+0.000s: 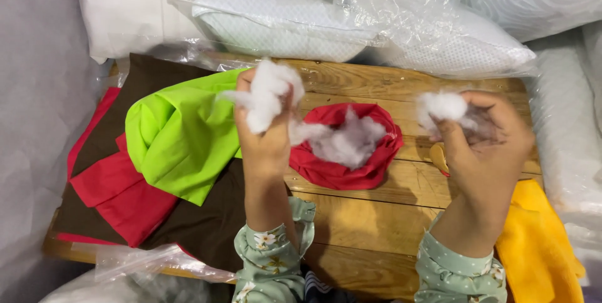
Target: Stuffing a small red fabric cushion cover with white fiberfill material at a workshop table.
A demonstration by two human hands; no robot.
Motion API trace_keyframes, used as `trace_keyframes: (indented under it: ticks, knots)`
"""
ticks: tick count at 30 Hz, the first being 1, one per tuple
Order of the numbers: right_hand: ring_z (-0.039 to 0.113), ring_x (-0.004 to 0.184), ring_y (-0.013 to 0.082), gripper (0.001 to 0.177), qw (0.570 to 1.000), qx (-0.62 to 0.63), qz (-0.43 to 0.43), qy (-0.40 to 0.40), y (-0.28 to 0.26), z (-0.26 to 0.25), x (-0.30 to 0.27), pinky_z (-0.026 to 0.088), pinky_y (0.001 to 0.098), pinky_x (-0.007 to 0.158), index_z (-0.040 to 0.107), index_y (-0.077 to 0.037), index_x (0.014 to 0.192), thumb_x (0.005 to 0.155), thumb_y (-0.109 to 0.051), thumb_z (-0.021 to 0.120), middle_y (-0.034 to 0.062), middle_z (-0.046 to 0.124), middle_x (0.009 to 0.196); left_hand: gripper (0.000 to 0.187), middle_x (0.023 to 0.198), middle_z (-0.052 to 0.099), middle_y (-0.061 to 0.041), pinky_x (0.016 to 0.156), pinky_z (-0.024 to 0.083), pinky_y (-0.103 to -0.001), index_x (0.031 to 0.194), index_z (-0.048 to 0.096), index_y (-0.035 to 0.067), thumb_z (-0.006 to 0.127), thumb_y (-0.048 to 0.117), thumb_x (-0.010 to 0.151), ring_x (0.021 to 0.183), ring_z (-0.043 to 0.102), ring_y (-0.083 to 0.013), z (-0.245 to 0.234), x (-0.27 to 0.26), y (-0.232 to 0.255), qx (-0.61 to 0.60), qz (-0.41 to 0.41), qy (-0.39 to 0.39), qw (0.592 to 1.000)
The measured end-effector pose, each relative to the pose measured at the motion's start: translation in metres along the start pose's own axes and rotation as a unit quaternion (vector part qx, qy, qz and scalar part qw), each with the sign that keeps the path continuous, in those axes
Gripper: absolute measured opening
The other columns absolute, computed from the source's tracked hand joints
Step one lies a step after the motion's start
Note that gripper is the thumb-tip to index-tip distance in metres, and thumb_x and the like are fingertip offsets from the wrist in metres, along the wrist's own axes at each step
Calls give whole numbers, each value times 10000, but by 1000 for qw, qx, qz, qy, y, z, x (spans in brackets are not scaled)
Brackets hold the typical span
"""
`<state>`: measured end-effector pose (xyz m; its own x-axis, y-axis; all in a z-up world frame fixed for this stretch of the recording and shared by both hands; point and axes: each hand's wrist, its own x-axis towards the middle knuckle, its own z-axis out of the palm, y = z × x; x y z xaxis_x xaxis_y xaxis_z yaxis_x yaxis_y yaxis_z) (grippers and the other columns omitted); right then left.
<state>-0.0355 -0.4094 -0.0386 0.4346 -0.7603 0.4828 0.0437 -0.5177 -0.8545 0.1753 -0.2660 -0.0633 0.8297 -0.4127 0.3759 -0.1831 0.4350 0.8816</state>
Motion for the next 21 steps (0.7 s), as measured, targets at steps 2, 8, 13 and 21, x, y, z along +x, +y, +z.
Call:
trace_keyframes:
  ticks: [2,8,13,21]
  knots:
    - [675,1040,189,331,993,-119,23,-4,9,0,6,577,274,875,589,-37,1166,947,1,834,124,675,1116,312,1067,561,-23,924,467,-257,1188,525,82,718,132,949,990,568,-121,-7,4,8,112,62,16,992]
    - [707,788,467,232,948,-177,-76,-252,55,58,7,539,515,691,571,-89,829,774,-30,788,174,711,751,358,982,623,-155,704,646,-435,1179,514,-27,702,-22,874,896,609,-205,7,3,18,63,-1,-74,995]
    - [730,963,414,148,842,-315,-30,-437,170,135,-26,599,512,829,738,-68,987,843,-103,730,171,765,979,425,981,626,-177,892,557,-462,1177,605,36,765,-9,786,978,651,-263,13,-3,15,155,38,-95,983]
    - [573,1228,455,312,838,-280,47,-465,61,65,8,522,537,1016,776,-171,1195,900,-252,711,172,570,1301,397,1055,621,-201,932,523,-491,1207,621,14,806,121,873,1038,654,-331,16,-2,8,190,50,-143,970]
